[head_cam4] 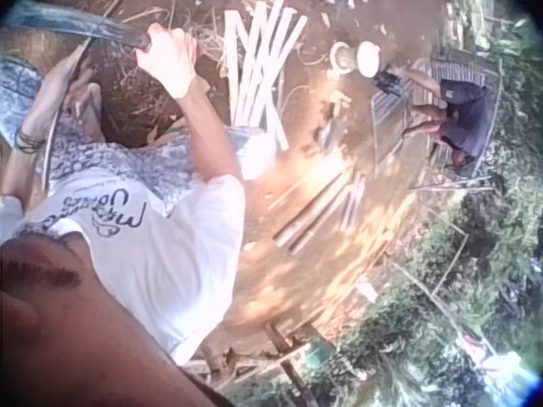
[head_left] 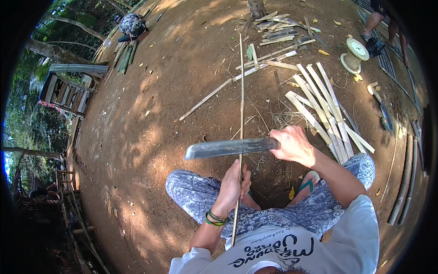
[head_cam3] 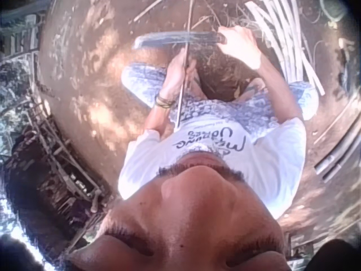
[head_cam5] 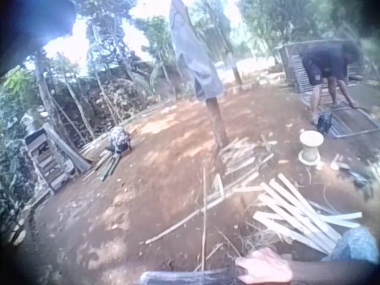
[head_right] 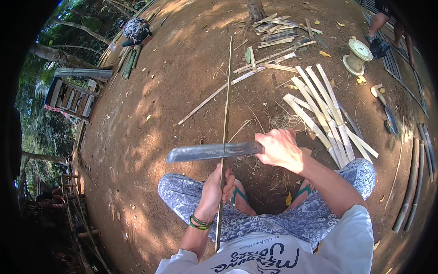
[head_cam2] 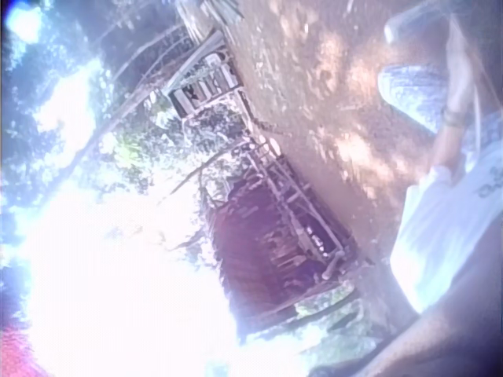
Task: The person sits on the ground and uses a machete to shave thin strips of bamboo. They hold the bamboo in their left hand and repeatedly strike the blade against the wood to remove the outer layer, creating long, thin slivers.
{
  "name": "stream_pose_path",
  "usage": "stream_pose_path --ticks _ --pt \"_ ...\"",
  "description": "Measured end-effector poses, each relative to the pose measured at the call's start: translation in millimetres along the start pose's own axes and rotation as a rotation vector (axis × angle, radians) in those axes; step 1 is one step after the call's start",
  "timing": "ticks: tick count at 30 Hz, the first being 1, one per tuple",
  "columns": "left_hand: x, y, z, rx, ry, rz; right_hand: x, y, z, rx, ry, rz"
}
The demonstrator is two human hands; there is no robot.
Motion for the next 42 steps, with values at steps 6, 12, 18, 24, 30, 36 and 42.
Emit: stream_pose_path --ticks 6,12,18,24,30,36,42 --pt "-1.4 3.3 7.0 0.046 -0.022 0.036 -6.6 -16.2 -0.4 -0.003 -0.002 -0.076" --pt "-8.4 -11.9 35.2 -0.031 -0.069 -0.049 -27.3 41.6 -25.7 0.161 0.081 0.142" --pt "-23.8 -20.4 35.5 -0.044 -0.064 -0.058 5.4 -18.1 7.3 -0.008 -0.121 -0.042" --pt "-31.8 -28.3 52.7 -0.102 -0.079 -0.079 -6.0 39.1 -10.1 0.17 -0.07 -0.015" --pt "-39.4 -34.8 62.9 -0.103 -0.075 -0.095 0.2 33.8 -8.0 0.139 -0.078 -0.018" --pt "-59.7 -50.5 74.7 -0.132 -0.041 -0.135 5.4 35.2 -9.8 0.2 -0.16 0.027" --pt "-55.2 -55.2 75.6 -0.156 -0.045 -0.113 15.7 8.0 0.1 0.002 -0.187 0.049"
Point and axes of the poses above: each hand's wrist, its own z-axis away from the middle knuckle, its own x-axis out of the palm, y = z × x, the point moved 9 cm from there along -z, towards the middle knuckle, and after that the axes turned 10 degrees about y, right-handed, at the moved point
